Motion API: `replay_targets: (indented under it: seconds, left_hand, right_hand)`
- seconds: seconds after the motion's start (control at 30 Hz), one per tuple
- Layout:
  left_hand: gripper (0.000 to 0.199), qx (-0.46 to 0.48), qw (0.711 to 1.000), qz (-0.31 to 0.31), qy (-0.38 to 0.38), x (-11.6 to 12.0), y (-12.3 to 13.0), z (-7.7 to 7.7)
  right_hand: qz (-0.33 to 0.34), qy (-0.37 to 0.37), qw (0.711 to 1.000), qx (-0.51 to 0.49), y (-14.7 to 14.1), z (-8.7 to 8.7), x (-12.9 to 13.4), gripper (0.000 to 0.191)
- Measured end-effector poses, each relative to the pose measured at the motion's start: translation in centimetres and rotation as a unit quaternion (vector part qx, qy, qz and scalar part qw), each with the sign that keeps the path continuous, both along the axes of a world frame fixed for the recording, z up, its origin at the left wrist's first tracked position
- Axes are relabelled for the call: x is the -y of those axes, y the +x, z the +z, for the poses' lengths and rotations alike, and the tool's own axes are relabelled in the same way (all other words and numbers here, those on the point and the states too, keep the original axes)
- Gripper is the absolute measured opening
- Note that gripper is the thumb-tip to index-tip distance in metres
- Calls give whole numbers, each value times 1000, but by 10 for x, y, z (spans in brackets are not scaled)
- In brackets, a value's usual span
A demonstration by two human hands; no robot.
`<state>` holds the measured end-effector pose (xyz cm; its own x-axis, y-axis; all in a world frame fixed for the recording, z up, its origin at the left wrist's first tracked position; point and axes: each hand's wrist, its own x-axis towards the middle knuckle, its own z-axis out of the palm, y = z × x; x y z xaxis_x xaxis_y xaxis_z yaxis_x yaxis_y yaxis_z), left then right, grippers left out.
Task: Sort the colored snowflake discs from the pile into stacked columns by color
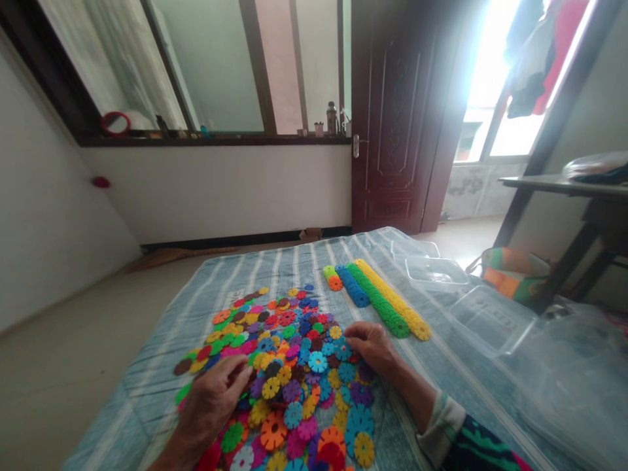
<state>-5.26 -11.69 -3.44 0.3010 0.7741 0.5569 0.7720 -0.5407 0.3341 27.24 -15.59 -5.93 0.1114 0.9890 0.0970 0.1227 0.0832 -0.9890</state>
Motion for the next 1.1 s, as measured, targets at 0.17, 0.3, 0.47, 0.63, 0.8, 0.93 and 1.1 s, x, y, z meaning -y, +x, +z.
replay_targets:
  seconds: [0.17,0.3,0.47,0.63,0.8,0.93,1.1]
  left_hand:
    - [25,3,1000,0,5,0,-1,-2]
    - [23,6,1000,1,6,1,0,-2]
    - [21,3,1000,3,-3,5,2,0]
    - [21,5,1000,6,-12,5,2,0]
    - [20,8,1000,11,-18,6,3,1]
    - [22,18,1000,6,-19,6,5,1]
    - [23,8,1000,14,-20,7,5,-2]
  right_hand:
    - [-4,3,1000,10,0,0,1,17]
    - [-11,6,1000,22,0,0,2,17]
    - [-17,13,999,50,1,1,4,18]
    - [-15,9,999,51,0,2,5,19]
    - [-11,2,999,47,0,5,7,19]
    - [-17,7,999,46,0,4,7,19]
    - [-21,13,999,40,0,0,5,20]
